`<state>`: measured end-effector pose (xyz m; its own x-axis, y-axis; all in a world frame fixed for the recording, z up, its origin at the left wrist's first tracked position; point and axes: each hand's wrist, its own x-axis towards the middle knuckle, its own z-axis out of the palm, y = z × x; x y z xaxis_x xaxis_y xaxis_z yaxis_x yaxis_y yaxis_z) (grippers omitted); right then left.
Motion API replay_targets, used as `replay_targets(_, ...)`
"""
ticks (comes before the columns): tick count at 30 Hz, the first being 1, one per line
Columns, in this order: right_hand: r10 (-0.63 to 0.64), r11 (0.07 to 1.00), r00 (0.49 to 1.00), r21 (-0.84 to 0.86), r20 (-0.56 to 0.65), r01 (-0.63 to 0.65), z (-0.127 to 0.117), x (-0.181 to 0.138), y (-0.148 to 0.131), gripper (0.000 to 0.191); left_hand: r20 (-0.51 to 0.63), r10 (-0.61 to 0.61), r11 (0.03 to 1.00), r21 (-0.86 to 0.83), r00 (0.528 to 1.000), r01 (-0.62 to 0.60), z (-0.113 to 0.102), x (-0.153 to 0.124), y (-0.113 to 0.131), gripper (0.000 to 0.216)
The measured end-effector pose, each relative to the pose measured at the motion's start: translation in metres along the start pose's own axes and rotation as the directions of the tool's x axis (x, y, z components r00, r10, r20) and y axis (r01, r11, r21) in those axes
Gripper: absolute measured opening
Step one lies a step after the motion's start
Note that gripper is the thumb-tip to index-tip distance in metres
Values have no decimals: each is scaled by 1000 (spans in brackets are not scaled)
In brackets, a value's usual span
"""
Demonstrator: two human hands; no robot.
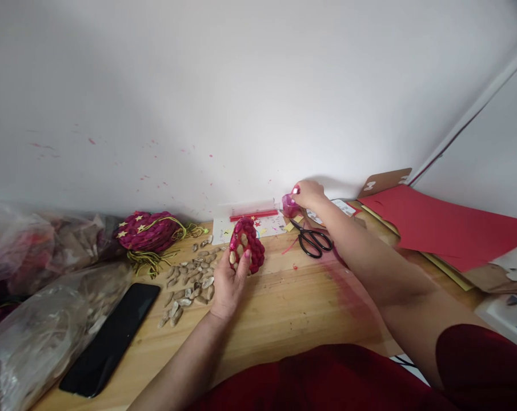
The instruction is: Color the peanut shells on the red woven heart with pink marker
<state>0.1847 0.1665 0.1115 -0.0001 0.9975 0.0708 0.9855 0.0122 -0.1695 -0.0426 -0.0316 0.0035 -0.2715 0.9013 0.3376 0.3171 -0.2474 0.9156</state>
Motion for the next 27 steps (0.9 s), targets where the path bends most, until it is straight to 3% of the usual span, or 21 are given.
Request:
replay_targets(12, -79, 994, 997, -73, -13, 78, 4, -5, 0, 31, 6, 27, 999, 23, 1000, -27, 0, 0, 5, 32)
replay_targets(21, -44, 999, 998, -31, -41, 43, 6, -8, 4, 30, 37, -9, 992, -126, 999, 14, 1, -1, 9, 37)
replay_targets(25, 7, 998, 984, 66, -176, 5, -5, -30, 12, 36, 59, -8, 988, -155, 998, 17, 1, 0, 15, 41)
replay_targets(27, 59, 918, 928, 386, -367, 94, -9, -49, 13, 29, 71, -18, 985, -172, 997, 30, 2, -1, 18, 45)
